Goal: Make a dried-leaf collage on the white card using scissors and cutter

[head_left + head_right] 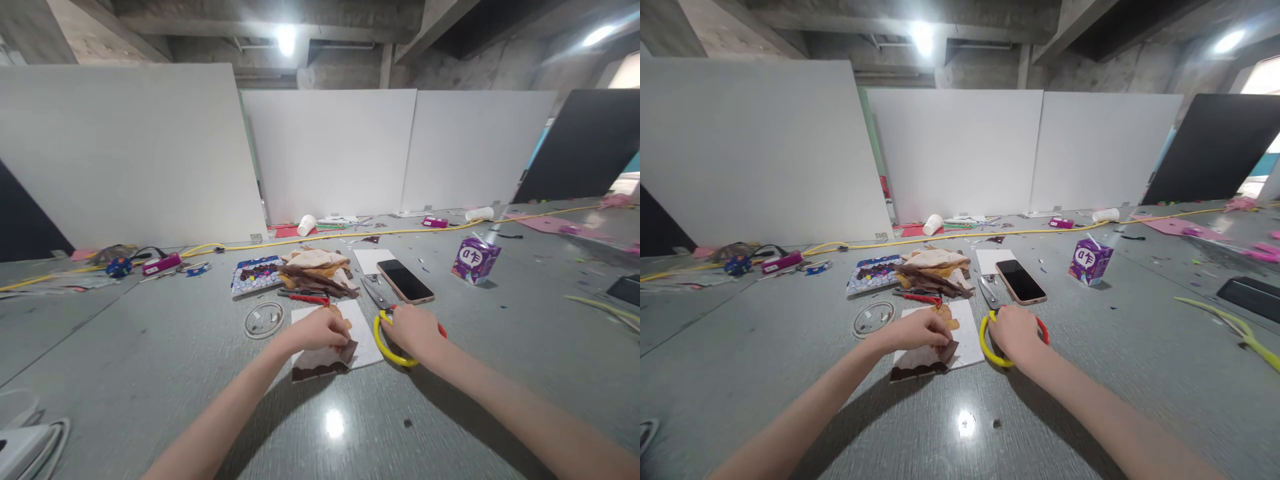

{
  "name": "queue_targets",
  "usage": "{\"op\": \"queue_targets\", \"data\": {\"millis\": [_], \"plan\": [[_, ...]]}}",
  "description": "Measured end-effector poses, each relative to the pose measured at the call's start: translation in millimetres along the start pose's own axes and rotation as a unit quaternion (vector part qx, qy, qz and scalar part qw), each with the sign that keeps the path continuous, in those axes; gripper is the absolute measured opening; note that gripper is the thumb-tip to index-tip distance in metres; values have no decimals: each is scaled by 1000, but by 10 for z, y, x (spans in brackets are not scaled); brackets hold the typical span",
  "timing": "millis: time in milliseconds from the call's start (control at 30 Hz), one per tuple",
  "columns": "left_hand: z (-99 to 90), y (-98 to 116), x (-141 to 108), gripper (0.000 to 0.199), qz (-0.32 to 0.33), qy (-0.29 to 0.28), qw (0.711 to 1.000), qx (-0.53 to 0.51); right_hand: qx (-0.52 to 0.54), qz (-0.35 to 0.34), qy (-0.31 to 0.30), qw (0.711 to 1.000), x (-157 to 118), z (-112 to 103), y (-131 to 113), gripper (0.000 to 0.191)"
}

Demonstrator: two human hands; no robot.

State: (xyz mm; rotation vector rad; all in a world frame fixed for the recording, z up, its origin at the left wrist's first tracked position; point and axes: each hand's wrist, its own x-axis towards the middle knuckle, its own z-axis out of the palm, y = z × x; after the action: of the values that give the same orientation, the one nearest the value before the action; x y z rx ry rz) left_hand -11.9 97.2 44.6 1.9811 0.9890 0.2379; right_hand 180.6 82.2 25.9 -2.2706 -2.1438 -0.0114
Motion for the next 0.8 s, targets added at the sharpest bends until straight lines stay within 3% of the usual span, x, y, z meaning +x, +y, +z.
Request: {"op": "queue_targets", "data": {"millis": [167, 267, 400, 467, 500, 633, 800], "plan": [[4, 6, -10, 17, -5, -10, 1000, 14, -9, -2, 0, 1000, -53, -13, -50, 39], [4, 21, -18, 17, -12, -12, 1000, 24, -1, -2, -11, 1000, 41, -137, 47, 41], [-5, 37, -32, 16, -17, -11, 999, 39, 41, 0, -73, 997, 465, -451, 468, 44], [-11, 41, -36, 17, -19, -12, 999, 47, 30, 32, -74, 996, 740, -546, 736, 45], [-14, 42, -36, 17, -20, -13, 998, 51, 37, 70, -105, 991, 864, -553, 859, 43], [-25, 37, -29, 17, -25, -17, 997, 72, 69, 85, -184, 977, 1158, -347, 1155, 40], [-34, 20, -22, 17, -29, -22, 995, 88, 65, 78, -206, 973, 1218, -94, 1166, 43]]}}
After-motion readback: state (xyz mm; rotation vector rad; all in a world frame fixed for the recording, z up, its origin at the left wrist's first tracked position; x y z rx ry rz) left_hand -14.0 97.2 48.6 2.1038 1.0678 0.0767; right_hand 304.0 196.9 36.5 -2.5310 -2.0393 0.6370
